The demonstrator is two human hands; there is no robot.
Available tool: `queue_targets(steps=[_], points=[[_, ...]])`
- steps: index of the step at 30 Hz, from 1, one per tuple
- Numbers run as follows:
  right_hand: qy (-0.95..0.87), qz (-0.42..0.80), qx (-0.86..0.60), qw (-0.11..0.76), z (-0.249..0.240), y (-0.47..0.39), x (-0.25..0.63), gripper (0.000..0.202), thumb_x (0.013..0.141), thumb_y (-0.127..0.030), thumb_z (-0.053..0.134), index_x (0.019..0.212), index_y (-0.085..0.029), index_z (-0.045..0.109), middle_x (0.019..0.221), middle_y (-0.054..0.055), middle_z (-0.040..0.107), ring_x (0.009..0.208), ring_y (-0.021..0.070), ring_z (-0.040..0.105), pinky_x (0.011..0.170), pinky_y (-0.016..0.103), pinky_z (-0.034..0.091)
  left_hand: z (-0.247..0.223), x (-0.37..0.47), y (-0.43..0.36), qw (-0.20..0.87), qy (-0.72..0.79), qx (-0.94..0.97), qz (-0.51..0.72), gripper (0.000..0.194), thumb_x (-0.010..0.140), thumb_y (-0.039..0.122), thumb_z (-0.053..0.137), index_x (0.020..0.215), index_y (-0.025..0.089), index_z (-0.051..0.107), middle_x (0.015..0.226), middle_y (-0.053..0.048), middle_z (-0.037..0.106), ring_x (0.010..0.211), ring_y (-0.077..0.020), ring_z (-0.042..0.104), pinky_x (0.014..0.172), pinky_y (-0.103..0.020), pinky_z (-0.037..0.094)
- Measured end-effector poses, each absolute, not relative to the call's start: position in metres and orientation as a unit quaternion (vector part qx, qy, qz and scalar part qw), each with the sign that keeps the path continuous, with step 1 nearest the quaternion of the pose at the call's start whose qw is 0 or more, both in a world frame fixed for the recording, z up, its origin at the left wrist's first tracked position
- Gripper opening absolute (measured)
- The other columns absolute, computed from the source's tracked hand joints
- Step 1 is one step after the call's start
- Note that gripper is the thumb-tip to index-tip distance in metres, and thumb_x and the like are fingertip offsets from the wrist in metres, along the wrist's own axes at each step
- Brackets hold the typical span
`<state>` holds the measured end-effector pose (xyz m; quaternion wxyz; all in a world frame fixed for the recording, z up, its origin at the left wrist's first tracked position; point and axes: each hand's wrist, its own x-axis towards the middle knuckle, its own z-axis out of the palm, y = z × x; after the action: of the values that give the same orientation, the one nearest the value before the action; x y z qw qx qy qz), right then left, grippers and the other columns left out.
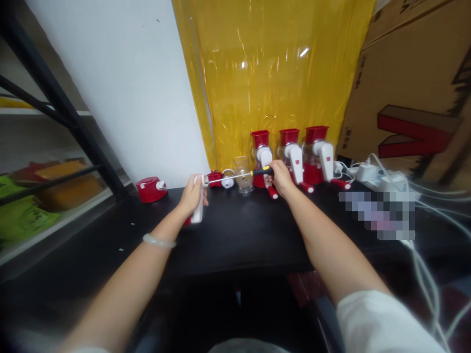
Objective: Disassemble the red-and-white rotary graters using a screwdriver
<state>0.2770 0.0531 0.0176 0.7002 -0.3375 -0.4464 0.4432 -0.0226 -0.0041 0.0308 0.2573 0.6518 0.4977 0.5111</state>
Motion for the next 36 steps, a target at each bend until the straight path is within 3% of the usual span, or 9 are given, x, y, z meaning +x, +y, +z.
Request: queue_targets(steps=[5, 11, 13, 17, 22, 26, 31, 34, 36], points=[[-0.434, 0.509, -0.262, 0.696, 0.023, 0.047, 0.279, 0.021, 0.066, -0.032, 0.060, 0.080, -0.025, 0.047, 0.061, -0.005, 0.055, 0.046, 0.0120, 0.050, 0.045, 0.026, 0.043, 0.028, -0.023, -0.003, 0.255, 0.494, 0.661, 0.504, 0.032, 0.098, 0.052, 0.033, 0.105, 0.023, 0.044, 0.056, 0.009, 0.050, 0.034, -0.0117, 0.055, 0.035, -0.021, 0.045], [-0.444, 0.471, -0.319, 0.692, 0.022, 0.046, 0.276, 0.048, 0.075, -0.070, 0.059, 0.075, -0.024, 0.046, 0.052, -0.004, 0.049, 0.041, 0.0119, 0.047, 0.040, 0.025, 0.040, 0.030, -0.024, -0.003, 0.257, 0.494, 0.654, 0.511, 0.034, 0.097, 0.054, 0.034, 0.103, 0.023, 0.044, 0.055, 0.009, 0.050, 0.034, -0.0118, 0.054, 0.035, -0.021, 0.044], [-0.460, 0.448, -0.341, 0.687, 0.019, 0.049, 0.274, 0.052, 0.074, -0.074, 0.060, 0.075, -0.025, 0.045, 0.046, -0.007, 0.042, 0.036, 0.0109, 0.041, 0.039, 0.025, 0.038, 0.030, -0.024, -0.003, 0.258, 0.497, 0.651, 0.513, 0.034, 0.097, 0.055, 0.034, 0.103, 0.023, 0.043, 0.055, 0.009, 0.050, 0.033, -0.0116, 0.054, 0.035, -0.020, 0.044], [-0.465, 0.435, -0.355, 0.685, 0.018, 0.050, 0.273, 0.040, 0.071, -0.054, 0.073, 0.074, -0.025, 0.046, 0.044, -0.010, 0.038, 0.034, 0.0074, 0.033, 0.040, 0.024, 0.040, 0.029, -0.025, -0.002, 0.259, 0.497, 0.649, 0.514, 0.033, 0.097, 0.054, 0.033, 0.102, 0.023, 0.043, 0.056, 0.009, 0.050, 0.033, -0.0120, 0.054, 0.035, -0.021, 0.044], [-0.424, 0.505, -0.289, 0.694, 0.024, 0.042, 0.275, 0.026, 0.061, -0.029, 0.067, 0.079, -0.024, 0.048, 0.060, -0.007, 0.054, 0.045, 0.0090, 0.048, 0.044, 0.023, 0.043, 0.028, -0.025, 0.000, 0.257, 0.496, 0.656, 0.508, 0.033, 0.097, 0.053, 0.033, 0.102, 0.023, 0.043, 0.056, 0.009, 0.051, 0.033, -0.0120, 0.054, 0.035, -0.021, 0.043], [-0.430, 0.529, -0.262, 0.683, 0.025, 0.041, 0.277, 0.029, 0.061, -0.036, 0.067, 0.080, -0.024, 0.048, 0.064, -0.005, 0.057, 0.048, 0.0117, 0.053, 0.046, 0.025, 0.044, 0.028, -0.025, 0.000, 0.259, 0.496, 0.655, 0.508, 0.032, 0.098, 0.052, 0.032, 0.102, 0.023, 0.042, 0.056, 0.009, 0.050, 0.033, -0.0117, 0.054, 0.035, -0.021, 0.044], [-0.448, 0.464, -0.330, 0.689, 0.021, 0.048, 0.275, 0.048, 0.073, -0.071, 0.059, 0.075, -0.024, 0.048, 0.047, -0.006, 0.045, 0.036, 0.0099, 0.039, 0.038, 0.025, 0.037, 0.029, -0.025, 0.000, 0.261, 0.504, 0.640, 0.518, 0.031, 0.097, 0.053, 0.033, 0.100, 0.023, 0.042, 0.055, 0.010, 0.050, 0.033, -0.0115, 0.054, 0.035, -0.021, 0.044], [-0.471, 0.439, -0.357, 0.677, 0.020, 0.050, 0.274, 0.043, 0.073, -0.063, 0.066, 0.073, -0.025, 0.047, 0.040, -0.011, 0.032, 0.032, 0.0078, 0.028, 0.038, 0.024, 0.036, 0.029, -0.025, 0.000, 0.263, 0.500, 0.640, 0.521, 0.031, 0.097, 0.053, 0.033, 0.099, 0.024, 0.041, 0.055, 0.010, 0.050, 0.034, -0.0117, 0.054, 0.035, -0.021, 0.044], [-0.470, 0.447, -0.349, 0.676, 0.020, 0.048, 0.274, 0.034, 0.072, -0.050, 0.070, 0.074, -0.025, 0.046, 0.042, -0.011, 0.035, 0.034, 0.0073, 0.030, 0.039, 0.023, 0.036, 0.029, -0.025, 0.000, 0.262, 0.499, 0.639, 0.523, 0.031, 0.097, 0.053, 0.034, 0.100, 0.024, 0.041, 0.056, 0.010, 0.050, 0.034, -0.0115, 0.054, 0.036, -0.021, 0.045]])
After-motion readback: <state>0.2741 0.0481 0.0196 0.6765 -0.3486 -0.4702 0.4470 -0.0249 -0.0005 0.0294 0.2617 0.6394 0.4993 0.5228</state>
